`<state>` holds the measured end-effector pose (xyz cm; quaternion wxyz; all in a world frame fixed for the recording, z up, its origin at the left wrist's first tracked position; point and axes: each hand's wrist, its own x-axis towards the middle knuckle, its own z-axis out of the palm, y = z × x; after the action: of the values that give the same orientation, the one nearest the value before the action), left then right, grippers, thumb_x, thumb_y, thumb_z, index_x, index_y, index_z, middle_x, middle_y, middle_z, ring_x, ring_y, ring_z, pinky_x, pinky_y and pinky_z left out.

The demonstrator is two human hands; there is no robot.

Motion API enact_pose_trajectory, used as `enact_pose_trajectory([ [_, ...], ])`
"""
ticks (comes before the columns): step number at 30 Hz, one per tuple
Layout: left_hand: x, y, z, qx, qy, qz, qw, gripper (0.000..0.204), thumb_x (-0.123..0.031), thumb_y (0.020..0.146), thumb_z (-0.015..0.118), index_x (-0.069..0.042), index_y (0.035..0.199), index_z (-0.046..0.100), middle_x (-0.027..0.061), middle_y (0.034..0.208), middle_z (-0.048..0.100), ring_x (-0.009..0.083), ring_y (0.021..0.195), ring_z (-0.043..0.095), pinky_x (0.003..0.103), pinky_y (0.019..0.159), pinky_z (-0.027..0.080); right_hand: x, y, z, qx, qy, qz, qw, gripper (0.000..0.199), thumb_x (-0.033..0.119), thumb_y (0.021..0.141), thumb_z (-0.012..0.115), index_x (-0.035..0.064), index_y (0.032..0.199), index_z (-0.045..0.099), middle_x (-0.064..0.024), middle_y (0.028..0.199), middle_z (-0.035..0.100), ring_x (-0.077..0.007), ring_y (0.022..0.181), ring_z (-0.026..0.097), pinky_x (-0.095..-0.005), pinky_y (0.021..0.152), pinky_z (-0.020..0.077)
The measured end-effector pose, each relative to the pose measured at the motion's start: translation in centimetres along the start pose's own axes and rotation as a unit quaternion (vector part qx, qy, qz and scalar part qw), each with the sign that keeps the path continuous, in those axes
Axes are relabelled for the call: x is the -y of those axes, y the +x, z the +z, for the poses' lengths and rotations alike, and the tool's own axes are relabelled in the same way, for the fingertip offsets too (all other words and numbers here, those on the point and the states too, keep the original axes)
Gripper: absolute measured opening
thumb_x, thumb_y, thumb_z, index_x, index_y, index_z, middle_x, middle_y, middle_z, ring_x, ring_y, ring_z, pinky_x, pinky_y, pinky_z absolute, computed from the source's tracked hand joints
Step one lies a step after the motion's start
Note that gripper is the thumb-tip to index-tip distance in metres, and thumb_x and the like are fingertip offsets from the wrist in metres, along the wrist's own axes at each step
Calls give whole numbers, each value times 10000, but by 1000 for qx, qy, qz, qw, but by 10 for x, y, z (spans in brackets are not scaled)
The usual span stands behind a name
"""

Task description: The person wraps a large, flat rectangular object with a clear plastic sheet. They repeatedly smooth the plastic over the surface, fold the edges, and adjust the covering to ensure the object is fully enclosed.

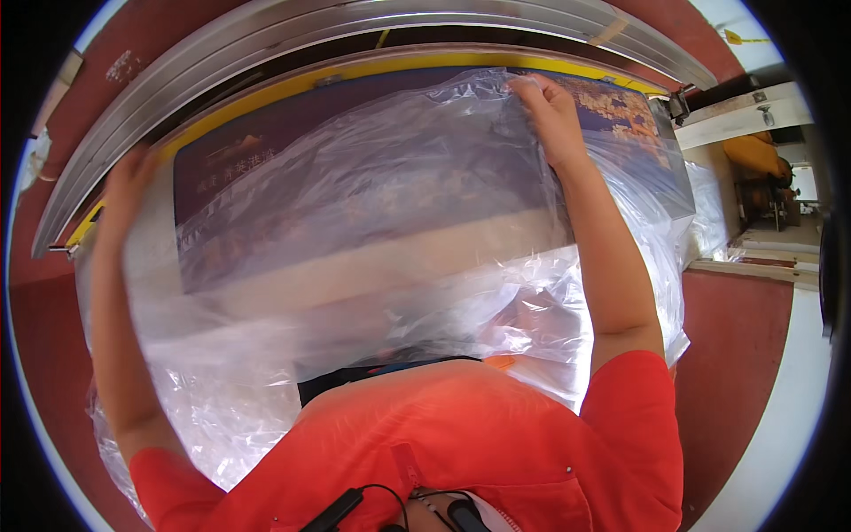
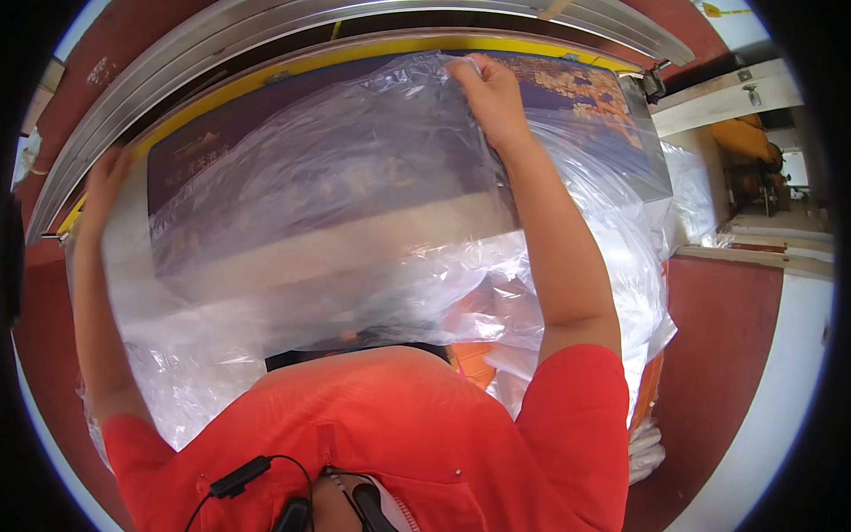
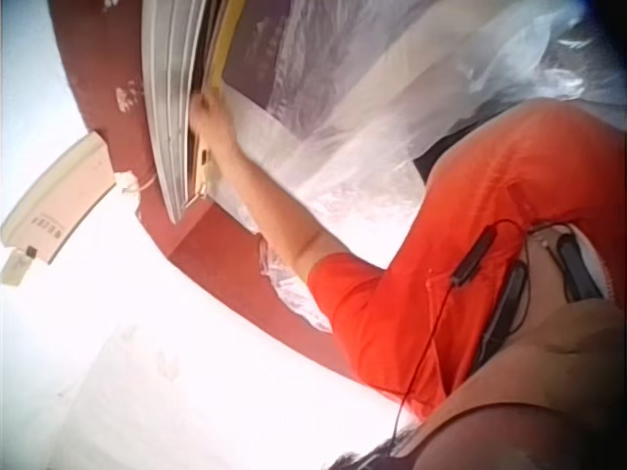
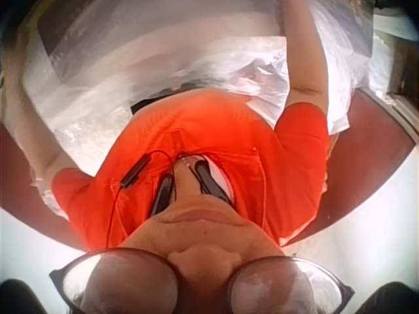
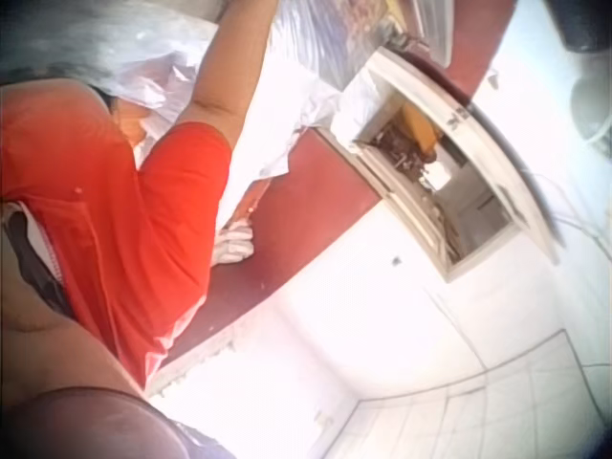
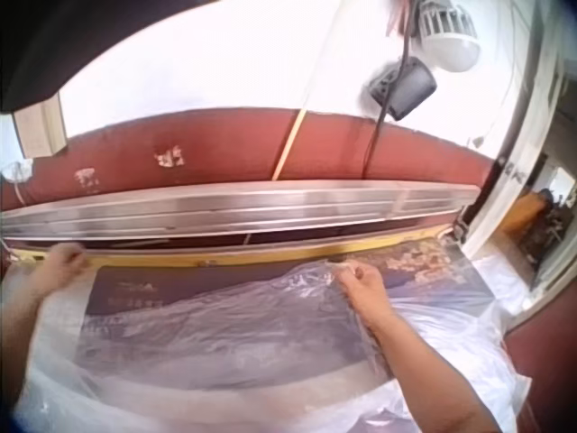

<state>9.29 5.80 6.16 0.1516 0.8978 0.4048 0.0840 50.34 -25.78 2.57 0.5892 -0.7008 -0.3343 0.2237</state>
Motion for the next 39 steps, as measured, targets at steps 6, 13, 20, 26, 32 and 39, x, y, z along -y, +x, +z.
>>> enact_pose_trajectory([
  [6, -306, 50, 139, -5, -312, 229, 922, 260, -268, 743, 575, -14, 796, 556, 8, 658, 500, 91, 648, 462, 232, 575, 377, 9, -1, 6, 11, -8, -34, 999, 158, 199, 739, 517, 55, 710, 577, 63, 600, 452, -26, 549, 370, -168, 503, 286],
  [13, -237, 15, 111, 129, -433, 174, 875, 161, -201, 755, 557, -41, 747, 544, -29, 676, 467, 58, 647, 414, 202, 584, 348, 14, -21, 4, 132, -259, -110, 951, 289, 371, 705, 570, 83, 695, 560, -10, 586, 518, -131, 571, 493, -252, 523, 373],
  [20, 186, -161, -50, -9, -265, -230, 936, 153, -181, 805, 503, -38, 857, 521, -38, 760, 453, 58, 698, 418, 198, 616, 354, 59, -74, 46, 266, -358, -156, 881, 284, 394, 681, 567, 112, 711, 552, -56, 599, 557, -250, 612, 546, -341, 541, 405],
  [26, 266, -262, -138, 201, 129, -507, 828, 450, -280, 821, 429, -74, 1211, 340, 73, 1028, 526, 197, 881, 527, 314, 746, 448, 54, -76, -41, 356, -344, 3, 869, 192, 242, 707, 550, 61, 768, 532, -85, 613, 511, -168, 582, 504, -299, 562, 404],
  [32, 414, -158, -79, -114, 349, -192, 910, 371, -282, 833, 391, -2, 1067, 462, 183, 1068, 482, 296, 962, 483, 339, 793, 396, 87, -47, -360, -116, -403, 155, 894, 263, 205, 733, 556, 27, 925, 538, -19, 754, 551, -97, 698, 513, -237, 611, 412],
  [39, 306, -53, -9, -198, 181, -221, 937, 349, -337, 798, 406, -17, 885, 516, 179, 865, 555, 343, 789, 529, 390, 676, 406, 5, -27, -277, -201, -509, -182, 817, 544, 365, 767, 512, 46, 1180, 357, -198, 1069, 464, -316, 990, 454, -340, 826, 358],
])
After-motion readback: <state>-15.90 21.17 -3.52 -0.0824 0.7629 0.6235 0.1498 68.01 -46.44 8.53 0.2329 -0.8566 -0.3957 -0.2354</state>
